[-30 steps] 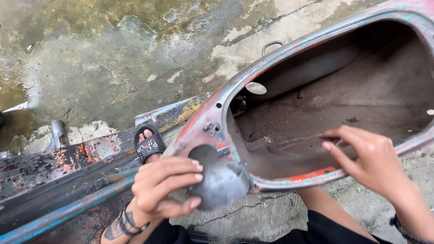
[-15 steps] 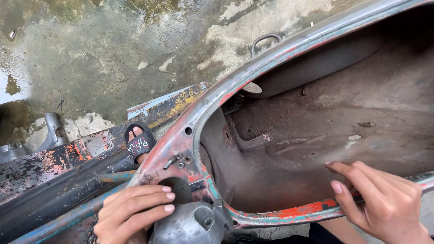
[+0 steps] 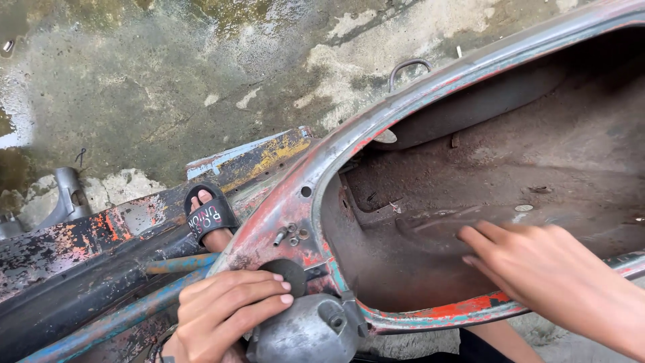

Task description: The person removes screws from a scooter frame using their hands, then uses a wire brush to clean the interior of the frame and a metal part. The person handles screws, a wire brush, and a metal part.

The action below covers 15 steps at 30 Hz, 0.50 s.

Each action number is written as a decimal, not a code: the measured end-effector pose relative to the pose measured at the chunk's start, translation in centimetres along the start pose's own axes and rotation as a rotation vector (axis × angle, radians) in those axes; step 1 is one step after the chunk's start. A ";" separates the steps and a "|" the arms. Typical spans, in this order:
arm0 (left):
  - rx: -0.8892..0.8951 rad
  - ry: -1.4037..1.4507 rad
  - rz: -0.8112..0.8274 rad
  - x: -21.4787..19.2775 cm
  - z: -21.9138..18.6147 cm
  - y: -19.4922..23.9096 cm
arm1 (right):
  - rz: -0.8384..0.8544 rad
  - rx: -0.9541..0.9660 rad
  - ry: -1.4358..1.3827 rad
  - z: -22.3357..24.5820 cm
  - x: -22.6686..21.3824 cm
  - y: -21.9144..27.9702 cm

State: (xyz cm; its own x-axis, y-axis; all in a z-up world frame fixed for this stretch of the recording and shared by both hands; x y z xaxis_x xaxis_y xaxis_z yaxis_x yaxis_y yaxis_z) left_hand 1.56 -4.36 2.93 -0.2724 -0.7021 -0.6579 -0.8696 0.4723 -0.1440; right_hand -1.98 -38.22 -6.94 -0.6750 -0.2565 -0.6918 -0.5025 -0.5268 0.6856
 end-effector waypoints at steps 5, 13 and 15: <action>0.126 0.020 0.117 -0.3 0.7 0.1 | -0.013 -0.385 0.233 -0.2 1.1 -13.6; 0.154 0.038 0.162 -0.5 2.0 0.0 | 0.416 -0.493 0.334 -1.2 9.2 -29.2; 0.186 0.016 0.220 -0.6 2.2 0.2 | 0.407 -0.495 0.323 -0.4 8.5 -29.6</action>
State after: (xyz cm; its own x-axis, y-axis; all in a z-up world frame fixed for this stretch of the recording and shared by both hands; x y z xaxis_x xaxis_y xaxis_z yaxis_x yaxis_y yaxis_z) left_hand 2.50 -2.67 1.72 -0.4538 -0.5793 -0.6771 -0.6990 0.7027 -0.1327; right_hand 7.34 -25.13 -33.19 -0.5247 -0.6973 -0.4883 0.1109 -0.6247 0.7729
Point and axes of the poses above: each hand's wrist, its own y-axis away from the middle knuckle, its own x-axis out of the palm, z = x × y, the point moved 5 cm from there along -y, towards the middle knuckle, and after that the axes turned 14 degrees about -x, right-handed, at the moved point
